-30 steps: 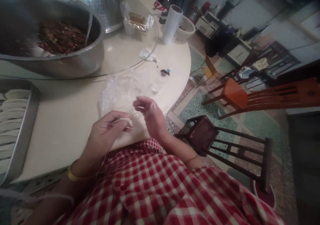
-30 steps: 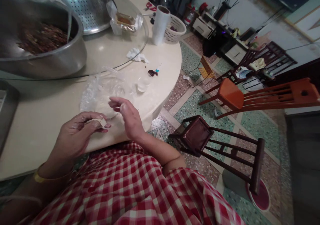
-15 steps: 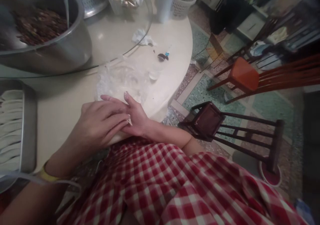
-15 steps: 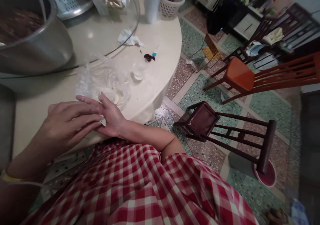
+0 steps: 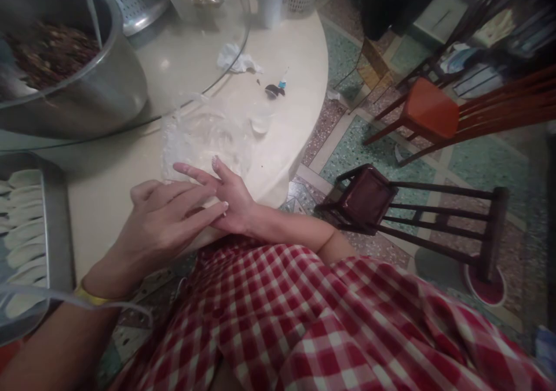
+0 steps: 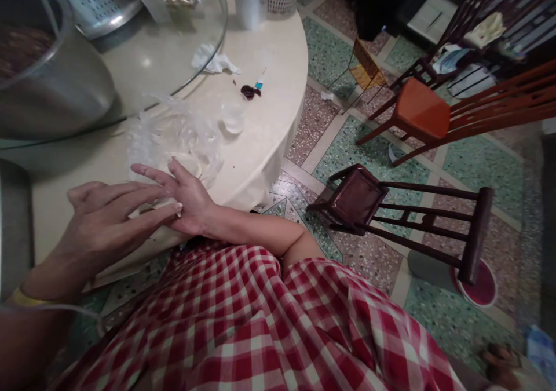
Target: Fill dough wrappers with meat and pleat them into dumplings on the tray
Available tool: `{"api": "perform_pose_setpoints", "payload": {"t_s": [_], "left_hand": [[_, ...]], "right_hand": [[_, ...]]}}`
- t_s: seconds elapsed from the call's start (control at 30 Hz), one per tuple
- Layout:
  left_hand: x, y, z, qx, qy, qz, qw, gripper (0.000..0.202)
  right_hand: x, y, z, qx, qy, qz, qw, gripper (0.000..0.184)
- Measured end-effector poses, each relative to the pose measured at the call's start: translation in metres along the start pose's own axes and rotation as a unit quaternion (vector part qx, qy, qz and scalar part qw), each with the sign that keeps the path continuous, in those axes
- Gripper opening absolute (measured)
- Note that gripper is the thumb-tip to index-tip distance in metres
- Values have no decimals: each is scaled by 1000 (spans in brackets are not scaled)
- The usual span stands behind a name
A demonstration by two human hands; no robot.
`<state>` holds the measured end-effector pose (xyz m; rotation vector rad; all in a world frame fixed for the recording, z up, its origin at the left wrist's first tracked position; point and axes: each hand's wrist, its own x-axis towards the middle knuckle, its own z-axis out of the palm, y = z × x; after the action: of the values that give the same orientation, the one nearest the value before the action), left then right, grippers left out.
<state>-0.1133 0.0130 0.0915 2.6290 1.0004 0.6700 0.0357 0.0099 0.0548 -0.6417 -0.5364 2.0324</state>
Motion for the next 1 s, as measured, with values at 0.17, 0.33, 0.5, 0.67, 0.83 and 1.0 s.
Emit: {"api": "perform_pose_setpoints", "payload": {"t_s": [0.17,0.33,0.5,0.67,0.83,1.0], "left_hand": [[8,6,1,-34,-40,-6,999,33],[2,-5,4,-3,-32,18,999,27],[-6,-16,4,34,28,44,998,14],[-8,-14,9,-8,35,14,999,13],[-9,-10,13,-46,28,-6,999,14],[-8,-6,13,-4,71,10,997,14]], "right_hand": [[-3,-4,0,181,-19,118,976,45],[-5,-1,-4,174,-33,91,980,47],[-5,3,-8,158,-49,51,985,56],[-3,7,-7,154,-55,49,985,51],[-3,11,-5,157,-56,31,986,49],[-1,12,-6,150,-49,20,987,46]]}}
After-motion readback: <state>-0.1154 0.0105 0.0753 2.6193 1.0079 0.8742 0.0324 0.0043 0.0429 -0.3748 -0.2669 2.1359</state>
